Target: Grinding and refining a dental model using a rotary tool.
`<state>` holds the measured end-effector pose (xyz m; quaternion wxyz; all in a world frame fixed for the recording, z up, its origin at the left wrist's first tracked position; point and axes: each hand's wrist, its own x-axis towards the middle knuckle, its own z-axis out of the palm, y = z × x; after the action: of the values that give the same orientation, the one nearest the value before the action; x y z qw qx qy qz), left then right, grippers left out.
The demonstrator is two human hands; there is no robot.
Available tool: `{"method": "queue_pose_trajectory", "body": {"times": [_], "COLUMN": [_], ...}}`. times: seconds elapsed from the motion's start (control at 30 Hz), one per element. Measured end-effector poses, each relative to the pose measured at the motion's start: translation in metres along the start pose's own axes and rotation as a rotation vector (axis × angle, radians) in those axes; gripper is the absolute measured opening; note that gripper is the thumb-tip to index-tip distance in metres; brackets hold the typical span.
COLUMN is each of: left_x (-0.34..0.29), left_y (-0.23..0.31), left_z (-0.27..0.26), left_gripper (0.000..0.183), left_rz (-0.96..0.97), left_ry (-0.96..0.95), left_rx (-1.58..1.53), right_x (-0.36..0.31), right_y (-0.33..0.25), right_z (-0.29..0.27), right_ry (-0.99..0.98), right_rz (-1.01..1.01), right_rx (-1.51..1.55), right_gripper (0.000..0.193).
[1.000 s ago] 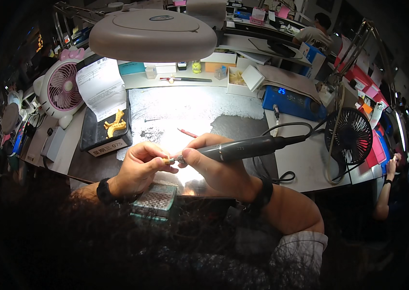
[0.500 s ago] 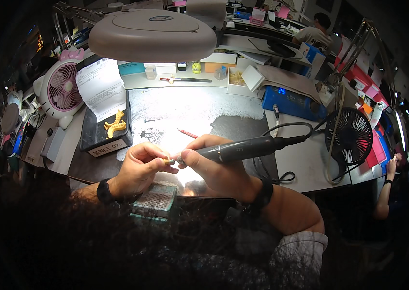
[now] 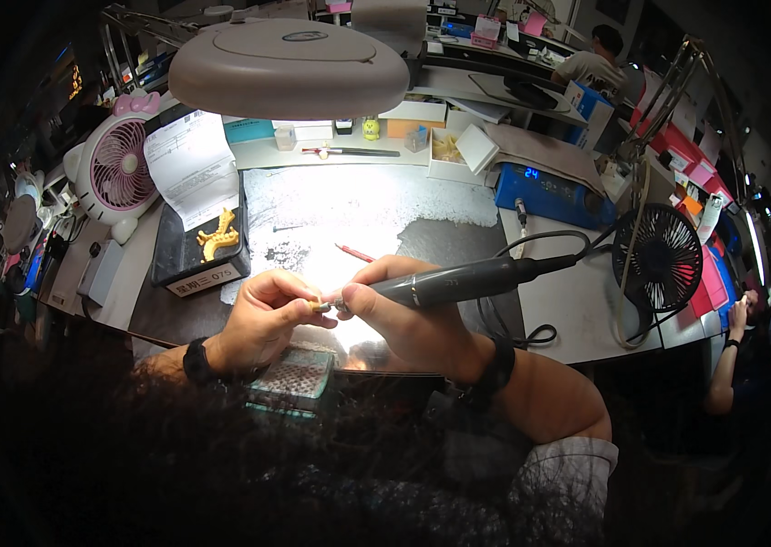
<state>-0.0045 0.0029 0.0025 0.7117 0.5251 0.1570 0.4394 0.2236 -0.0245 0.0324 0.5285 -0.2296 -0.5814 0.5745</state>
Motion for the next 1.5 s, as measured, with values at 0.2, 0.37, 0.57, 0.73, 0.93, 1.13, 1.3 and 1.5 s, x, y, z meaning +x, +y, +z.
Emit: {"method": "queue_pose_trajectory", "body": {"times": [0.2,0.37,0.57,0.73,0.93,1.13,1.3,1.5], "left_x": [0.0004,0.0016,0.002,0.0024,0.0012,0.0019,0.0012,0.0008], "left_y": [-0.0012,-0.0017,0.0006,0.0016,-0.0027,-0.0032,-0.0009,-0.002], "left_z": [-0.0006,-0.0011,0.001,0.0031,0.0008,-0.0022,0.0004,-0.0011], "left_gripper": [0.01,0.012,0.013,0.012,0.013,0.013,0.014,0.012], "left_rz": [0.014,0.022,0.022,0.043,0.067,0.04,0.035,0.03], "left_ry": [-0.003,0.002,-0.021,-0.033,0.008,-0.023,-0.012,-0.003], "left_rx": [0.026,0.031,0.043,0.059,0.069,0.058,0.055,0.065], "right_x": [0.0009,0.0023,0.0016,0.002,0.0023,0.0026,0.0027,0.0022], "right_y": [-0.0006,-0.001,-0.0016,-0.0022,-0.0028,-0.0003,0.0021,0.0008], "right_z": [-0.0013,-0.0038,-0.0038,-0.004,-0.0028,-0.0034,-0.0041,-0.0023], "right_ry": [-0.006,-0.031,0.0,-0.004,-0.008,-0.011,-0.007,-0.01], "right_rz": [-0.024,-0.06,-0.03,-0.034,-0.058,-0.07,-0.06,-0.058], "right_rx": [-0.023,-0.062,-0.045,-0.045,-0.058,-0.044,-0.027,-0.039], "right_gripper": [0.009,0.008,0.009,0.008,0.007,0.005,0.005,0.006]}}
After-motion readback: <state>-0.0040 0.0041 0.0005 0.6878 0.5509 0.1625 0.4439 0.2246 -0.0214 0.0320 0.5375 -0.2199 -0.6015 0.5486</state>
